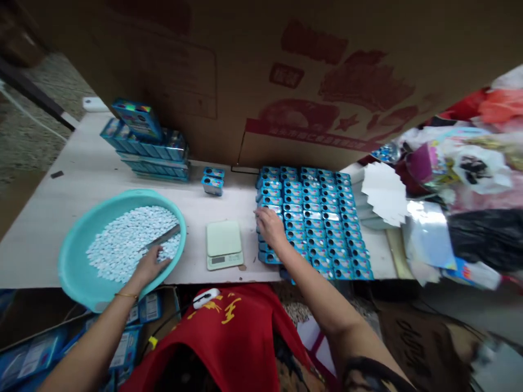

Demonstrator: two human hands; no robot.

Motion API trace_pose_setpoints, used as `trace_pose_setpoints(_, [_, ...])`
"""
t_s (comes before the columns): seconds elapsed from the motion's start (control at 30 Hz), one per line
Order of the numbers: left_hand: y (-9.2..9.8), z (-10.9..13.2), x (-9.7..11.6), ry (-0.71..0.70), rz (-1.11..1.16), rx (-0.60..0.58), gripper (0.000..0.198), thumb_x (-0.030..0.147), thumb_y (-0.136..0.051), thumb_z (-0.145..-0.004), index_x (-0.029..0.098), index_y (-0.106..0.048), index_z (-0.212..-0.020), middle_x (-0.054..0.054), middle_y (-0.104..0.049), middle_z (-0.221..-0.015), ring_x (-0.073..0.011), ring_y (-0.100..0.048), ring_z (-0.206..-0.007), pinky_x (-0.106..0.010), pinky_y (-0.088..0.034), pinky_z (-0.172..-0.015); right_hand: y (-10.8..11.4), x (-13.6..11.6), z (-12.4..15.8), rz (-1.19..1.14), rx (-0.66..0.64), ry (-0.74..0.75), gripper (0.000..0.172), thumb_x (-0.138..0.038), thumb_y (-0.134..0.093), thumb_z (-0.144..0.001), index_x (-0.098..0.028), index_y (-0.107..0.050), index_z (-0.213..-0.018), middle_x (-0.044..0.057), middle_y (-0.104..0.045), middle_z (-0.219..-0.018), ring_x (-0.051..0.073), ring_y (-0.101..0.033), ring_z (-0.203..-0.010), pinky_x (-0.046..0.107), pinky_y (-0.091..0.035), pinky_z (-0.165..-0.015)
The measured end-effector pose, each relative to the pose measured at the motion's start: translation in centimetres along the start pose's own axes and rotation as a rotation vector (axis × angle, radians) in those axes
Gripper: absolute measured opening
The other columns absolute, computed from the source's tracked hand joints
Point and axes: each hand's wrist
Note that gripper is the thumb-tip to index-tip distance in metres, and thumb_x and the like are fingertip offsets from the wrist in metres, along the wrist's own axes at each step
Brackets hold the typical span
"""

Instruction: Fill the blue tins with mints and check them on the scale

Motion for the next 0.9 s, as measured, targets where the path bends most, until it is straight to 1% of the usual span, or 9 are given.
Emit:
trace_pose_setpoints(0.07, [-0.2,-0.5,0.1,-0.01,0.094,-0.001,0.04,0.04,-0.056,-0.063,0.016,-0.053,-0.094,-0.008,-0.06,-0.087,-0.0257,-0.057,-0.082,-0.037,-0.044,-0.073,2.9,0.5,5.7,0.074,-0.175,0.038,0.023,-0.025,-0.044,-0.086,-0.02,-0.062,-0.099,0.007,-0.061,-0.099,0.018,-0.053,-0.094,0.032,-0.041,-0.084])
trace_pose_setpoints(0.13, [-0.2,-0.7,0.3,0.048,0.31,-0.011,0.033,0.037,-0.06,-0.06,0.018,-0.055,-0.085,-0.004,-0.059,-0.079,-0.0217,-0.057,-0.074,-0.032,-0.045,-0.064,3.9,0.3,10.0,0.201,-0.34,0.035,0.021,-0.029,-0.05,-0.083,-0.022,-0.063,-0.097,0.007,-0.059,-0.097,0.019,-0.052,-0.089,0.032,-0.041,-0.078])
trace_pose_setpoints(0.2, [0.3,-0.5,0.6,0.188,0.65,-0.028,0.029,0.032,-0.065,-0.058,0.017,-0.054,-0.081,-0.001,-0.056,-0.072,-0.0155,-0.053,-0.062,-0.025,-0.043,-0.052,3.5,0.2,12.4,0.337,-0.429,-0.003,0.023,-0.03,-0.054,-0.081,-0.023,-0.062,-0.101,0.008,-0.058,-0.1,0.021,-0.05,-0.088,0.033,-0.04,-0.074])
trace_pose_setpoints(0.3, [2.3,0.4,1.0,0.343,1.324,-0.103,0.019,0.02,-0.062,-0.063,0.016,-0.053,-0.08,0.0,-0.052,-0.068,-0.0074,-0.046,-0.052,-0.016,-0.035,-0.041,1.8,0.2,13.4,0.455,-0.427,-0.037,0.024,-0.024,-0.05,-0.082,-0.024,-0.061,-0.104,0.01,-0.055,-0.108,0.023,-0.047,-0.092,0.035,-0.039,-0.073])
trace_pose_setpoints(0.37, [3.8,1.2,1.0,0.344,1.705,-0.141,0.01,0.018,-0.056,-0.069,0.016,-0.052,-0.078,-0.001,-0.052,-0.07,-0.0065,-0.047,-0.053,-0.014,-0.036,-0.04,1.4,0.0,13.4,0.465,-0.4,-0.006,0.024,-0.017,-0.047,-0.082,-0.026,-0.063,-0.099,0.009,-0.053,-0.113,0.024,-0.045,-0.097,0.037,-0.037,-0.075])
trace_pose_setpoints(0.47, [5.3,2.4,0.7,0.345,1.988,-0.096,0.01,0.021,-0.046,-0.079,0.015,-0.049,-0.073,-0.002,-0.05,-0.069,-0.0052,-0.048,-0.051,-0.013,-0.038,-0.04,2.2,-1.4,12.7,0.429,-0.341,0.081,0.025,-0.012,-0.047,-0.08,-0.028,-0.063,-0.092,0.008,-0.049,-0.121,0.026,-0.039,-0.109,0.041,-0.034,-0.084])
trace_pose_setpoints(0.6, [5.1,3.3,0.4,0.313,2.12,0.054,0.013,0.017,-0.04,-0.084,0.016,-0.052,-0.081,0.0,-0.052,-0.068,-0.003,-0.05,-0.052,-0.011,-0.04,-0.044,3.1,-5.7,9.2,0.344,-0.342,0.247,0.028,-0.013,-0.042,-0.082,-0.025,-0.061,-0.099,0.009,-0.049,-0.12,0.024,-0.042,-0.103,0.039,-0.034,-0.084])
trace_pose_setpoints(0.7, [4.6,3.5,0.5,0.317,2.15,0.179,0.017,0.017,-0.037,-0.085,0.017,-0.054,-0.088,-0.004,-0.058,-0.081,-0.006,-0.057,-0.065,-0.015,-0.047,-0.052,1.4,-9.0,5.2,0.325,-0.379,0.344,0.027,-0.012,-0.04,-0.083,-0.021,-0.06,-0.1,0.01,-0.052,-0.111,0.023,-0.045,-0.091,0.037,-0.035,-0.075])
trace_pose_setpoints(0.9, [5.0,4.6,1.3,0.34,2.261,0.092,0.017,0.014,-0.038,-0.085,0.015,-0.055,-0.089,-0.004,-0.058,-0.075,-0.005,-0.056,-0.06,-0.012,-0.047,-0.048,-2.9,-10.7,0.6,0.339,-0.411,0.387,0.024,-0.012,-0.04,-0.084,-0.017,-0.061,-0.094,0.011,-0.055,-0.106,0.022,-0.046,-0.089,0.036,-0.036,-0.075])
Point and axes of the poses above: each hand's wrist, its own z-axis away from the middle knuckle, its own y-axis out of the back of the hand, x = y × z
